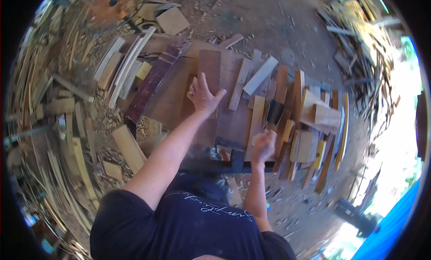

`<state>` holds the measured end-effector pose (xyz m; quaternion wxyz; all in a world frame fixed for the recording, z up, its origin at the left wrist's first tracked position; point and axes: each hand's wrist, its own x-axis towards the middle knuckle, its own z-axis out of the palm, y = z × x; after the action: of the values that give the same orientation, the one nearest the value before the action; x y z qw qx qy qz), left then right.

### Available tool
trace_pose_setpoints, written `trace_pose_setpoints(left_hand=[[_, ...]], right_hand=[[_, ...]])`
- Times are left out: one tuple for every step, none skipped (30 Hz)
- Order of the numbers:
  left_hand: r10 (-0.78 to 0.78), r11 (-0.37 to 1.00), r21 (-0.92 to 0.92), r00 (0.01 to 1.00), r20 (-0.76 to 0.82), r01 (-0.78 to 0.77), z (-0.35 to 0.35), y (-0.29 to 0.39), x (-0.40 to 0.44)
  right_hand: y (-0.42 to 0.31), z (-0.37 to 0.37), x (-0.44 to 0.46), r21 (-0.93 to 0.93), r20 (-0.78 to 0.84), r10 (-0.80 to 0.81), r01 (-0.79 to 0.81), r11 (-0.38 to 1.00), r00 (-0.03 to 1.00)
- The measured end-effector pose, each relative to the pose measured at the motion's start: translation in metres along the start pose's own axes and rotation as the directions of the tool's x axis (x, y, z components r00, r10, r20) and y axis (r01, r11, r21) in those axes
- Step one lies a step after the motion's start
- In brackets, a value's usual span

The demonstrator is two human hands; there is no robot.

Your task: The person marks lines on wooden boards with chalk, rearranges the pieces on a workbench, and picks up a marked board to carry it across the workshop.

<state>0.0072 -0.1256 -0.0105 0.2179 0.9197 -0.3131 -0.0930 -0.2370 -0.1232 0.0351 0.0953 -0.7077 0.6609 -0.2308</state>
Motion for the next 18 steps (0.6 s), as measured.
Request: trace_pose_setpoints(left_hand=[[-0.036, 0.999, -0.012, 0.999, -0.029, 0.035, 0.0, 0.003, -0.006], [-0.051, 0.999, 0.007, 0.999, -0.001, 0.051, 0.004, 0.005, -0.011], [-0.063, 0.998, 0.023, 0.997, 0.032, 0.062, 0.008, 0.006, -0.012], [-0.087, 0.996, 0.006, 0.996, 0.015, 0.086, 0.008, 0.006, -0.012], [-0.104, 0.995, -0.01, 0.994, 0.023, 0.104, 0.007, 0.008, -0.011], [-0.119, 0.992, -0.023, 0.992, 0.033, 0.12, 0.007, 0.009, -0.011], [-0.139, 0.99, -0.036, 0.99, 0.023, 0.139, 0.005, 0.008, -0.013], [-0.102, 0.994, -0.03, 0.995, -0.007, 0.102, 0.003, 0.005, -0.016], [-0.064, 0.998, -0.018, 0.997, -0.037, 0.064, -0.003, 0.002, -0.018], [-0.082, 0.997, -0.019, 0.996, -0.043, 0.081, -0.009, -0.002, -0.021], [-0.052, 0.997, -0.055, 0.999, 0.0, 0.051, -0.014, -0.006, -0.024], [-0.019, 0.996, -0.092, 0.999, 0.045, 0.023, -0.02, -0.01, -0.029], [-0.037, 0.995, -0.091, 0.998, 0.046, 0.041, -0.022, -0.016, -0.038], [0.007, 0.996, -0.093, 0.998, 0.059, -0.001, -0.024, -0.023, -0.048], [0.05, 0.994, -0.097, 0.996, 0.07, -0.044, -0.025, -0.029, -0.057], [0.033, 0.995, -0.097, 0.997, 0.066, -0.027, -0.026, -0.034, -0.067], [0.057, 0.992, -0.117, 0.997, 0.055, -0.05, -0.025, -0.038, -0.077], [0.081, 0.988, -0.138, 0.996, 0.045, -0.074, -0.028, -0.041, -0.085]], right_hand=[[0.013, -0.008, 0.01, -0.051, -0.04, 0.022, -0.024, 0.998, 0.999], [0.024, -0.013, 0.018, -0.102, -0.085, 0.045, -0.054, 0.993, 0.995], [0.038, -0.014, 0.023, -0.098, -0.082, 0.008, -0.016, 0.995, 0.997], [0.055, -0.012, 0.028, -0.169, -0.038, 0.013, -0.02, 0.985, 0.999], [0.067, -0.011, 0.032, -0.242, 0.002, 0.023, -0.022, 0.97, 1.0], [0.072, -0.011, 0.033, -0.244, 0.002, -0.007, 0.008, 0.97, 1.0], [0.073, -0.011, 0.031, -0.305, 0.059, -0.044, 0.06, 0.95, 0.997], [0.074, -0.01, 0.029, -0.362, 0.119, -0.072, 0.111, 0.926, 0.99], [0.074, -0.009, 0.027, -0.322, 0.189, -0.018, 0.079, 0.944, 0.982], [0.073, -0.006, 0.024, -0.32, 0.199, -0.034, 0.098, 0.943, 0.979], [0.073, -0.002, 0.02, -0.347, 0.19, -0.013, 0.079, 0.935, 0.982], [0.07, -0.002, 0.016, -0.375, 0.183, 0.01, 0.06, 0.925, 0.983], [0.067, -0.003, 0.012, -0.377, 0.196, 0.0, 0.075, 0.923, 0.981], [0.064, -0.003, 0.01, -0.405, 0.186, 0.031, 0.048, 0.913, 0.982], [0.06, -0.002, 0.008, -0.433, 0.174, 0.06, 0.022, 0.901, 0.983], [0.056, -0.001, 0.007, -0.433, 0.185, 0.047, 0.039, 0.901, 0.982], [0.052, 0.0, 0.006, -0.407, 0.112, 0.0, 0.046, 0.912, 0.994], [0.045, -0.002, 0.003, -0.383, 0.037, -0.041, 0.052, 0.922, 0.998]])
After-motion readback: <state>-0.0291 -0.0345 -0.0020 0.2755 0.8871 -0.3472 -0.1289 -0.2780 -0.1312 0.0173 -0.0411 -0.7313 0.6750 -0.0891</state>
